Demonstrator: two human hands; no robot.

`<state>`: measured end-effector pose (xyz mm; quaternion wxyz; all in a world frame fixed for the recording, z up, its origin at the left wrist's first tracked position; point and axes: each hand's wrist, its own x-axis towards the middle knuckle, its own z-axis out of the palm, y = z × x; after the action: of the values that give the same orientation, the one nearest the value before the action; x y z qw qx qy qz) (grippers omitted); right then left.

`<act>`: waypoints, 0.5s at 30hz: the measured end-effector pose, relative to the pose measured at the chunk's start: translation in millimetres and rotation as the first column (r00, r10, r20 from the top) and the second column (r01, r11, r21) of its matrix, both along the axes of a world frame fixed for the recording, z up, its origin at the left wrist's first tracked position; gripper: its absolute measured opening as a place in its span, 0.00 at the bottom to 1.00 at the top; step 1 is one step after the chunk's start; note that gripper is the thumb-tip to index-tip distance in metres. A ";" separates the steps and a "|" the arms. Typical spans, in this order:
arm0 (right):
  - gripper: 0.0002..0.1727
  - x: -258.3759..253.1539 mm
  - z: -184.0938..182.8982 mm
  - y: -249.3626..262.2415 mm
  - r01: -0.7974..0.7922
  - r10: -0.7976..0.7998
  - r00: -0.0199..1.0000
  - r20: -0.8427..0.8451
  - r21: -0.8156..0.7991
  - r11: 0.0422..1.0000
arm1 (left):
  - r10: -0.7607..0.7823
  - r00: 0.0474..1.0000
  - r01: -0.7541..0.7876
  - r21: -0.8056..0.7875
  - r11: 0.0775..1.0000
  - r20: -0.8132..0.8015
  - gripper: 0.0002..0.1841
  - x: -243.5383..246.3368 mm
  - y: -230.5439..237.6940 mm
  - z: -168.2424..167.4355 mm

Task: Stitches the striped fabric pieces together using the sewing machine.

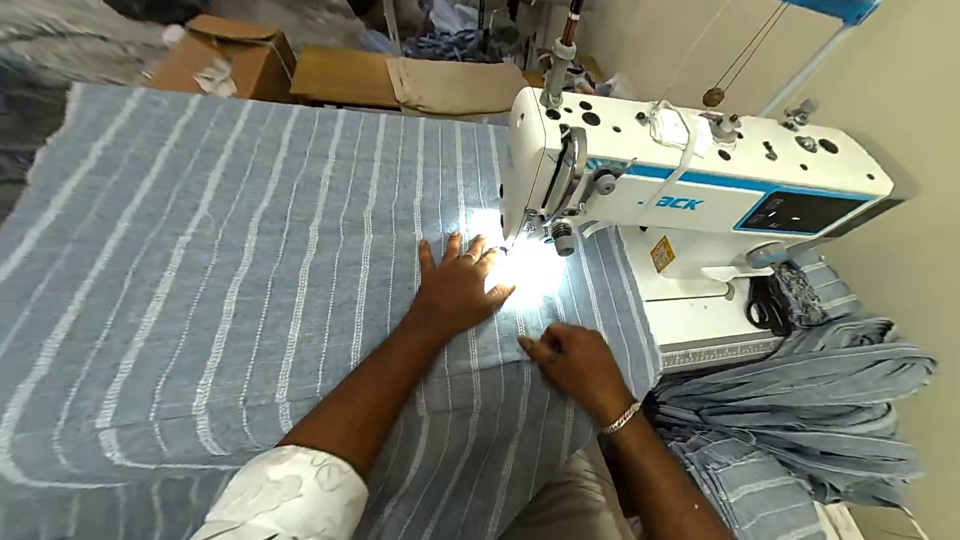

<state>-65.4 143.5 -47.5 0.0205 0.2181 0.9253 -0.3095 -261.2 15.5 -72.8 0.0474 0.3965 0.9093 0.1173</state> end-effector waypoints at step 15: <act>0.17 -0.5 -11.1 -27.1 0.058 -0.095 0.973 -0.209 -0.176 0.983 | 0.053 0.998 -0.052 -0.032 0.998 0.022 0.34 78.9 -44.5 0.0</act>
<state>-65.9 116.4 -58.6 -0.0740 0.2163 0.8834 -0.4092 -182.3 -29.1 -72.8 0.0610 0.3702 0.9205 0.1090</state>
